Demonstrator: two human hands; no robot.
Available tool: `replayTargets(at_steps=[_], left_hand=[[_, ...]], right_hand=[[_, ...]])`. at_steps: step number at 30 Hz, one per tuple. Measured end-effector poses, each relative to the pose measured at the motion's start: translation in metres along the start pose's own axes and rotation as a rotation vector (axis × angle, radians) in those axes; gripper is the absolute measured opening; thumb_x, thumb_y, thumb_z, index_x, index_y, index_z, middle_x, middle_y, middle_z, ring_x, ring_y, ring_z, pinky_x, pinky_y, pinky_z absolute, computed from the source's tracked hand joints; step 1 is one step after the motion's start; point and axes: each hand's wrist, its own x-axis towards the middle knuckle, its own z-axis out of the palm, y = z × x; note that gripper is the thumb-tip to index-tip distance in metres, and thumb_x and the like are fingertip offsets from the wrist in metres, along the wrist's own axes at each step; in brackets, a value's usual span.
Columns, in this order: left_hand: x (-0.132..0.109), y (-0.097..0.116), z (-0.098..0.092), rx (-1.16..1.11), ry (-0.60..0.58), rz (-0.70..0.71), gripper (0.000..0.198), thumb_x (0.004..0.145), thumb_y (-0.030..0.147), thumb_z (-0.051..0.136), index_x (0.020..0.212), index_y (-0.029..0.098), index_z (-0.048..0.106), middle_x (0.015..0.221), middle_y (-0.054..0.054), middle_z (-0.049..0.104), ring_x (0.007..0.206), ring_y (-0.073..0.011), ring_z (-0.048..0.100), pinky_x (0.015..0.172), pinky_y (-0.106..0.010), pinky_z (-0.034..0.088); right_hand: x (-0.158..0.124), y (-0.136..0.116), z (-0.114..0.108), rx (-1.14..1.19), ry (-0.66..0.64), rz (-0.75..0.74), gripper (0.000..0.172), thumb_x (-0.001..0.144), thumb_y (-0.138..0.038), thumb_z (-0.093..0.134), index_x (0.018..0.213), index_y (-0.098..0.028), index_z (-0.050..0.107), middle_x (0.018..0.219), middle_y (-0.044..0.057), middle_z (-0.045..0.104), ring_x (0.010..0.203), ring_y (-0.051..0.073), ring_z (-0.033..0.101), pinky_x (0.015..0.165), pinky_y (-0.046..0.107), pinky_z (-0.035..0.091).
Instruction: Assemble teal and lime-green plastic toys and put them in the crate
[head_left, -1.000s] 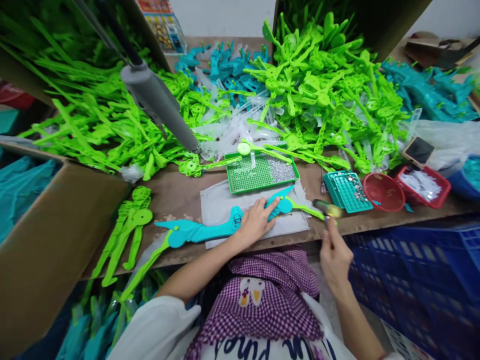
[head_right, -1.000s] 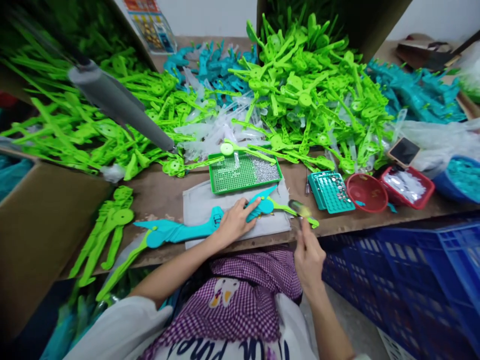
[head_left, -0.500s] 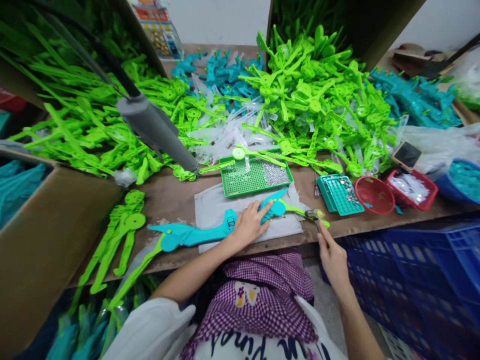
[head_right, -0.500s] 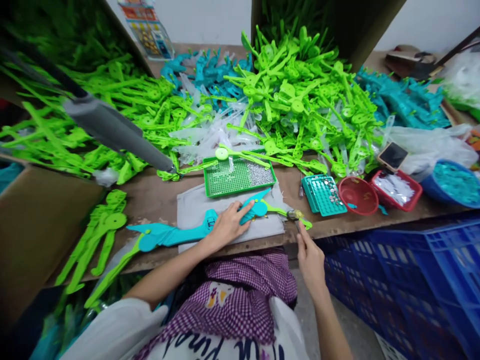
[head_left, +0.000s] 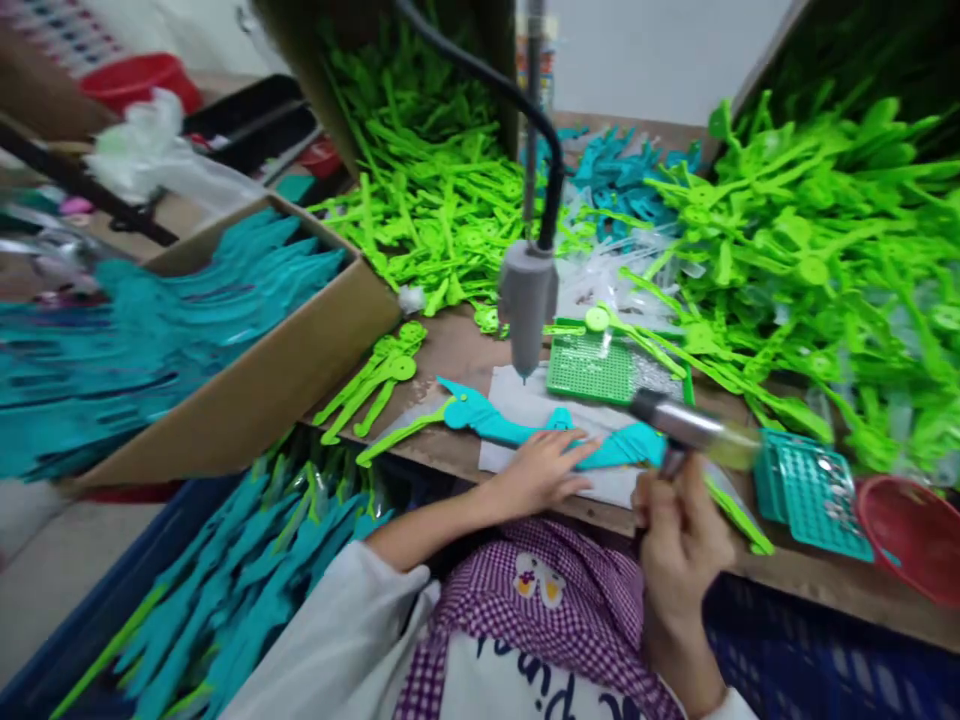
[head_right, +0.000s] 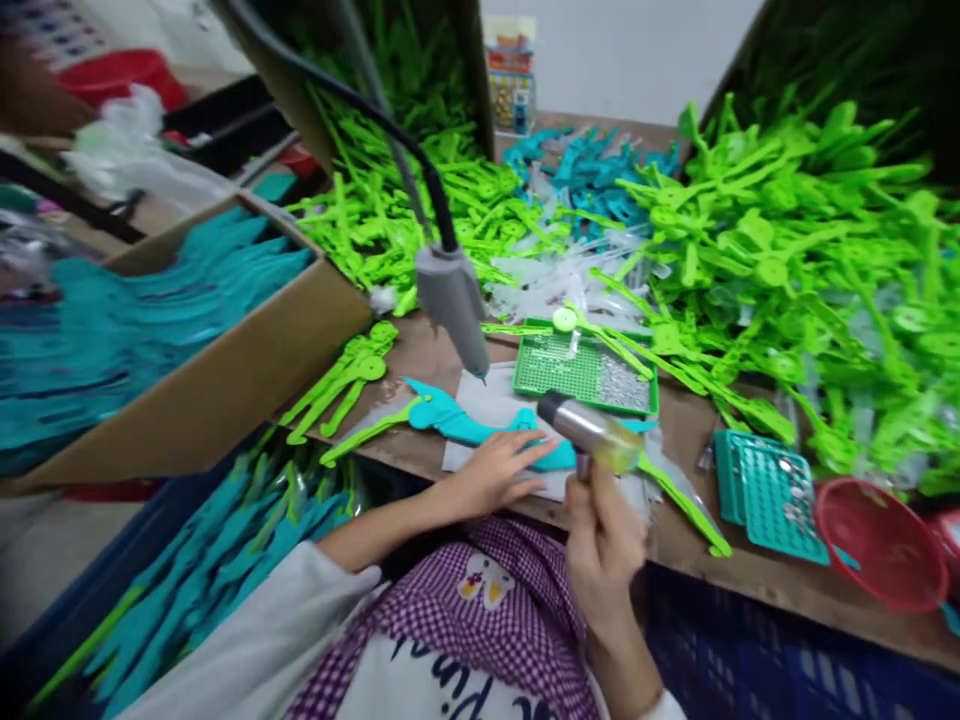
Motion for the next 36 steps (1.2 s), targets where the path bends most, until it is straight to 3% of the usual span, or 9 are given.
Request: replayTargets(at_steps=[3,6,8,11,16,20,27,32,36], left_hand=[[-0.076,-0.033,-0.028,0.015,0.378,-0.2,0.031,0.094,0.028,0.051,0.123,0.023,0.06,0.114,-0.009,0.064,0.106,-0.0204,0.06,0.095,-0.036,0.047],[-0.145,-0.072,-0.043,0.2,0.731,-0.544,0.026,0.09,0.03,0.058,0.112,0.02,0.066,0.105,-0.009,0.062,0.103,-0.0228,0.058,0.095,-0.039,0.045],[-0.179,-0.094,-0.043,0.321,0.892,-0.754,0.032,0.085,0.037,0.063,0.112,0.02,0.066,0.108,-0.01,0.058,0.108,-0.0261,0.055,0.099,-0.043,0.041],[-0.208,-0.117,-0.03,0.249,1.025,-0.945,0.038,0.081,0.044,0.066,0.11,0.019,0.066,0.104,-0.009,0.056,0.106,-0.0257,0.054,0.095,-0.042,0.043],[-0.214,-0.132,-0.014,-0.424,1.157,-1.028,0.037,0.075,0.048,0.068,0.096,0.017,0.065,0.09,-0.004,0.06,0.071,-0.0141,0.059,0.065,-0.027,0.049],[-0.21,-0.139,-0.018,-0.833,1.225,-1.038,0.042,0.06,0.045,0.08,0.083,0.015,0.062,0.075,0.001,0.062,0.058,-0.0105,0.058,0.057,-0.023,0.048],[-0.212,-0.148,-0.02,-0.916,1.226,-1.025,0.04,0.056,0.042,0.083,0.077,0.015,0.061,0.066,0.002,0.062,0.054,-0.0097,0.057,0.052,-0.021,0.045],[-0.212,-0.148,-0.02,-0.937,1.21,-1.009,0.04,0.056,0.04,0.084,0.077,0.015,0.061,0.065,0.002,0.062,0.053,-0.0094,0.057,0.052,-0.021,0.045],[-0.211,-0.148,-0.021,-0.934,1.205,-1.004,0.041,0.056,0.04,0.084,0.076,0.014,0.06,0.064,0.003,0.061,0.053,-0.0089,0.056,0.051,-0.02,0.045]], right_hand=[[-0.019,0.02,0.03,-0.05,-0.402,-0.038,0.043,0.095,-0.031,0.045,0.138,-0.026,0.051,0.109,0.008,0.071,0.095,0.02,0.067,0.08,0.032,0.055],[-0.026,0.026,0.065,-0.156,-0.75,-0.096,0.045,0.098,-0.028,0.037,0.142,-0.029,0.044,0.105,0.007,0.072,0.09,0.019,0.068,0.079,0.031,0.054],[-0.025,0.022,0.087,-0.272,-0.815,-0.161,0.047,0.099,-0.026,0.034,0.145,-0.03,0.038,0.091,0.006,0.07,0.077,0.018,0.066,0.072,0.029,0.053],[-0.021,0.015,0.112,-0.44,-0.784,-0.29,0.05,0.099,-0.023,0.032,0.149,-0.029,0.031,0.084,0.005,0.065,0.07,0.016,0.063,0.066,0.027,0.05],[-0.017,0.012,0.129,-0.739,-0.879,-0.382,0.053,0.097,-0.02,0.034,0.149,-0.03,0.031,0.083,0.006,0.064,0.059,0.017,0.059,0.056,0.027,0.045],[-0.01,-0.003,0.136,-0.772,-0.93,-0.383,0.054,0.098,-0.023,0.032,0.151,-0.033,0.026,0.087,0.005,0.065,0.065,0.018,0.061,0.06,0.028,0.046],[0.007,-0.028,0.166,-0.92,-1.072,-0.414,0.057,0.098,-0.023,0.031,0.152,-0.033,0.018,0.097,0.007,0.066,0.07,0.02,0.062,0.061,0.029,0.045],[0.004,-0.04,0.179,-0.838,-1.086,-0.53,0.058,0.099,-0.025,0.028,0.153,-0.035,0.007,0.102,0.007,0.064,0.079,0.019,0.063,0.065,0.026,0.044],[-0.008,-0.043,0.196,-0.813,-1.168,-0.544,0.056,0.099,-0.025,0.028,0.152,-0.037,0.015,0.098,0.007,0.065,0.071,0.018,0.063,0.061,0.026,0.042]])
